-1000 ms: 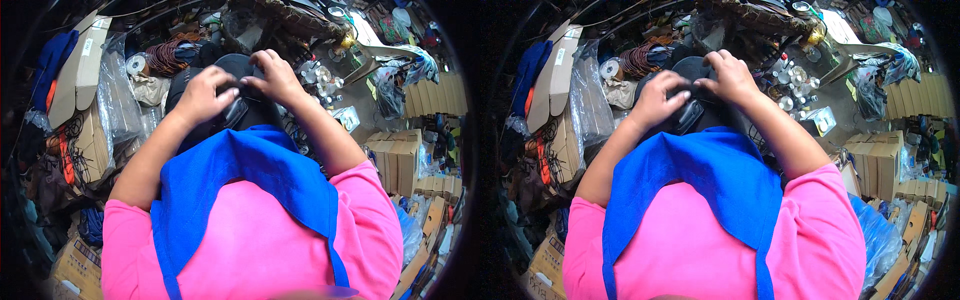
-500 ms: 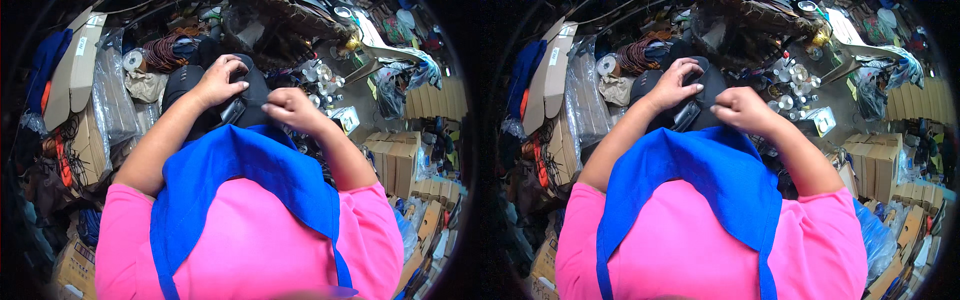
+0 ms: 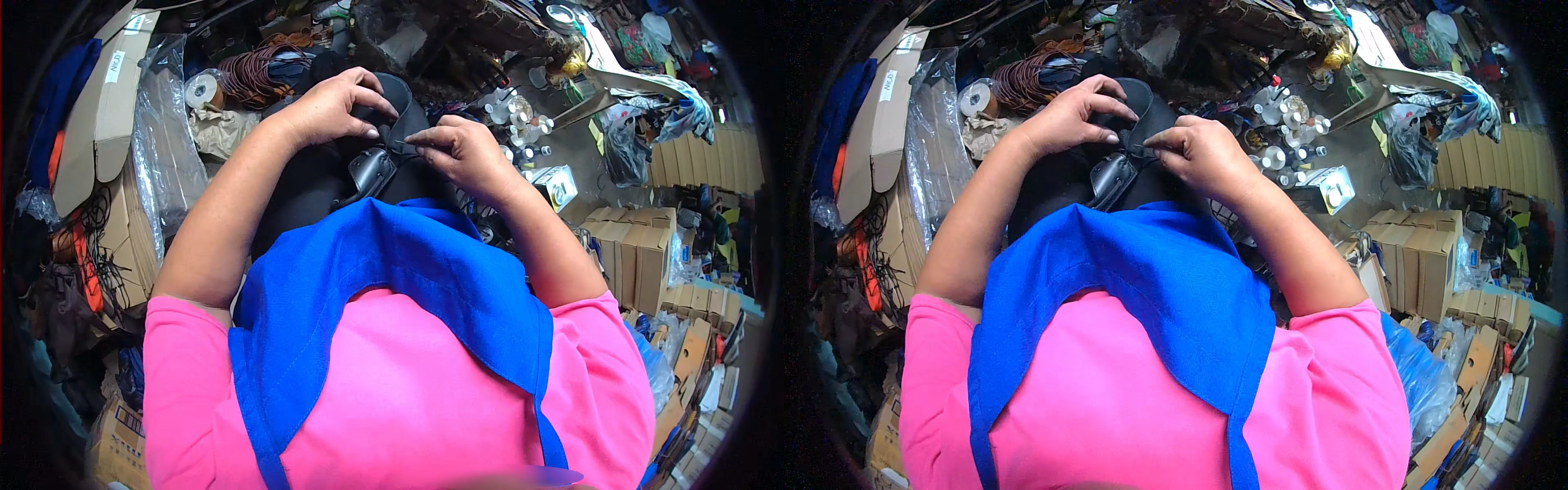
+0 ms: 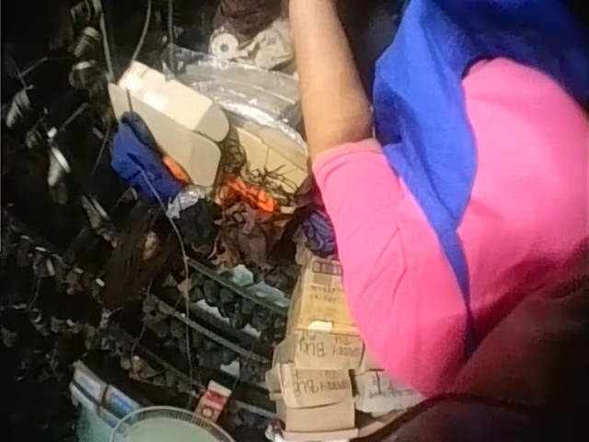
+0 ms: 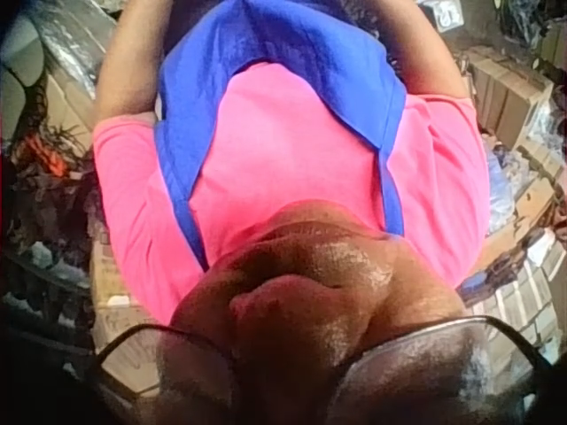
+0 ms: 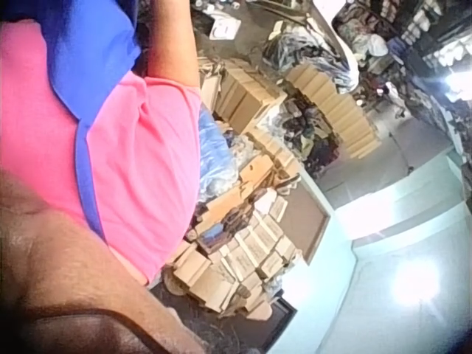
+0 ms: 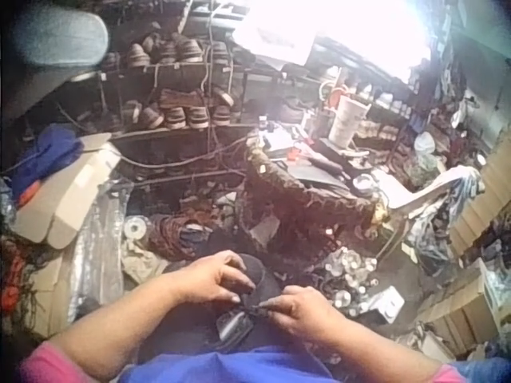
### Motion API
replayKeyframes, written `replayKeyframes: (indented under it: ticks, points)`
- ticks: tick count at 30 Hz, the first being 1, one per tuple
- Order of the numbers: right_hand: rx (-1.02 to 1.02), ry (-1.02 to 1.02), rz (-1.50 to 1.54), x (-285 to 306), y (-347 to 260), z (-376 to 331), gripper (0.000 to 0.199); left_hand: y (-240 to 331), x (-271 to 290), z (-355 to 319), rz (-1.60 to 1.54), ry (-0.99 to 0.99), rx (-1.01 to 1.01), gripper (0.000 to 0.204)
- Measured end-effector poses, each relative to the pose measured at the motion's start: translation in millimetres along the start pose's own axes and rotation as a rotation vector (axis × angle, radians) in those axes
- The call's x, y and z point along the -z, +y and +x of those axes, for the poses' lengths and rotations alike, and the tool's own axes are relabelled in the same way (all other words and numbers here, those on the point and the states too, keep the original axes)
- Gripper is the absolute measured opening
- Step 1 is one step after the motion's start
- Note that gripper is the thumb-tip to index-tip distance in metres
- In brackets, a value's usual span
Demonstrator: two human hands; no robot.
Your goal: Manual assembly and threading of black shoe components and plastic loops.
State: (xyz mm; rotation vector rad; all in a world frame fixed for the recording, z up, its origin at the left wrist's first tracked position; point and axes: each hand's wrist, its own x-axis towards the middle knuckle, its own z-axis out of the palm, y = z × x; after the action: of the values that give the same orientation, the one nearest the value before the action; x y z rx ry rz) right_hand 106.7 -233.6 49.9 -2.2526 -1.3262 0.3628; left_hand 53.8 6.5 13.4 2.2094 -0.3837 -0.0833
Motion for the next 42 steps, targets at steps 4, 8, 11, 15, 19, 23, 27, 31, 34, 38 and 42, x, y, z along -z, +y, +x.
replayKeyframes:
  ticks: [4,8,11,15,19,23,27,31,34,38,42]
  points:
    - [-0.049,-0.026,-0.002,3.5,-8.0,7.2,0.019,-1.0,-1.1,-1.5,0.001,0.008,0.010,0.043]
    - [-0.069,-0.055,0.033,4.9,-12.3,10.3,0.019,-1.9,-1.7,-1.3,-0.021,0.012,0.010,0.042]
    - [-0.047,-0.043,-0.057,5.6,-18.2,11.3,0.018,-3.5,-2.1,-1.7,-0.008,0.018,0.007,0.042]
    - [-0.064,-0.024,-0.122,4.9,-25.1,13.5,0.018,-2.5,-2.0,-2.2,0.012,0.024,0.008,0.043]
    - [-0.079,-0.013,-0.142,-2.5,-28.6,13.0,0.019,-3.6,-3.9,-2.0,0.008,0.032,0.002,0.043]
    - [-0.011,0.054,-0.224,-10.6,-27.9,8.6,0.012,-5.7,-4.2,-1.4,0.001,0.038,0.001,0.043]
    - [-0.001,0.059,-0.192,-8.4,-22.9,2.4,0.010,-4.3,-5.1,-0.9,0.001,0.039,-0.012,0.042]
    - [0.052,0.052,-0.328,-13.7,-23.6,3.8,0.013,-4.3,-7.4,-0.6,0.010,0.059,-0.013,0.042]
    - [0.068,0.029,-0.289,-4.5,-24.5,8.7,0.011,-2.1,-6.5,-1.5,0.023,0.062,0.001,0.042]
    - [0.055,-0.070,-0.492,-3.2,-29.8,14.8,0.009,0.7,-7.4,-1.2,0.001,0.084,-0.024,0.040]
    - [0.098,-0.018,-0.378,-5.5,-20.2,12.5,0.011,1.7,-8.2,-2.5,-0.027,0.102,0.003,0.037]
